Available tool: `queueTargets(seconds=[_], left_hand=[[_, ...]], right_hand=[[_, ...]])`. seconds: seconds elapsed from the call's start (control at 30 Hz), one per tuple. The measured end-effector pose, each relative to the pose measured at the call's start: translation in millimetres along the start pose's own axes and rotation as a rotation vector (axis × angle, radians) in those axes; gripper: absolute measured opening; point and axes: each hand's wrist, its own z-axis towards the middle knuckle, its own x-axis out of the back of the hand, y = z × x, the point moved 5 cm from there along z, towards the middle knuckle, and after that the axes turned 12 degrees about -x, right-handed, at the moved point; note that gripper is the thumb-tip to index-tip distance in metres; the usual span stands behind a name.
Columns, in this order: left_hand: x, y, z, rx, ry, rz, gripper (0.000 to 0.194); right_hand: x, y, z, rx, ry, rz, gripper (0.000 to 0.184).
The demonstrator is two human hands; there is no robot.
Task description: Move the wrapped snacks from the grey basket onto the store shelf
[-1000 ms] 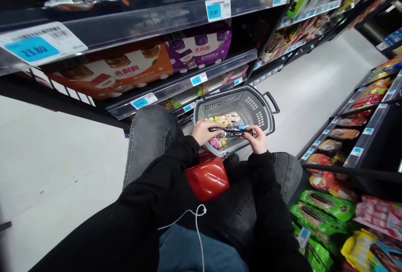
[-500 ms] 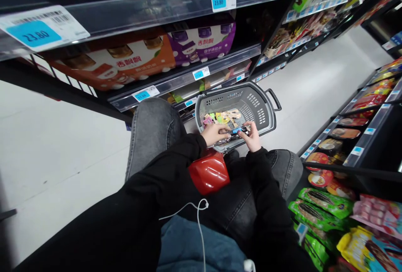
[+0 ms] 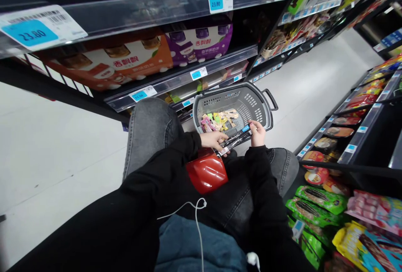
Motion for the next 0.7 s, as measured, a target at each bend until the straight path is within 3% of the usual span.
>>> queueTargets(seconds=[0.2, 0.33, 0.5, 0.57, 0.7], left_hand=[[-4.9, 11.3, -4.4, -0.021, -0.066, -0.136, 0.048], [-8.7, 10.5, -8.0, -0.023, -0.076, -0.223, 0.056], [-26.4, 11.0, -15.9, 0.087, -0.151, -0.480, 0.054], [-28.1, 11.3, -16.6, 0.123, -0.128, -0.525, 0.055], [-14.6, 10.8, -11.8, 0.060, 0.054, -0.438, 0.038]], right_hand=[[14.2, 8.1, 8.5, -0.026, 0.029, 0.058, 0.033], [11.3, 4.1, 5.9, -0.058, 0.004, 0.111, 0.033], [1.1, -6.4, -4.1, -0.124, -0.100, 0.221, 0.034], [-5.2, -9.4, -9.3, -0.170, -0.197, 0.257, 0.035], [-11.6, -18.9, -17.2, -0.175, -0.351, 0.330, 0.034]])
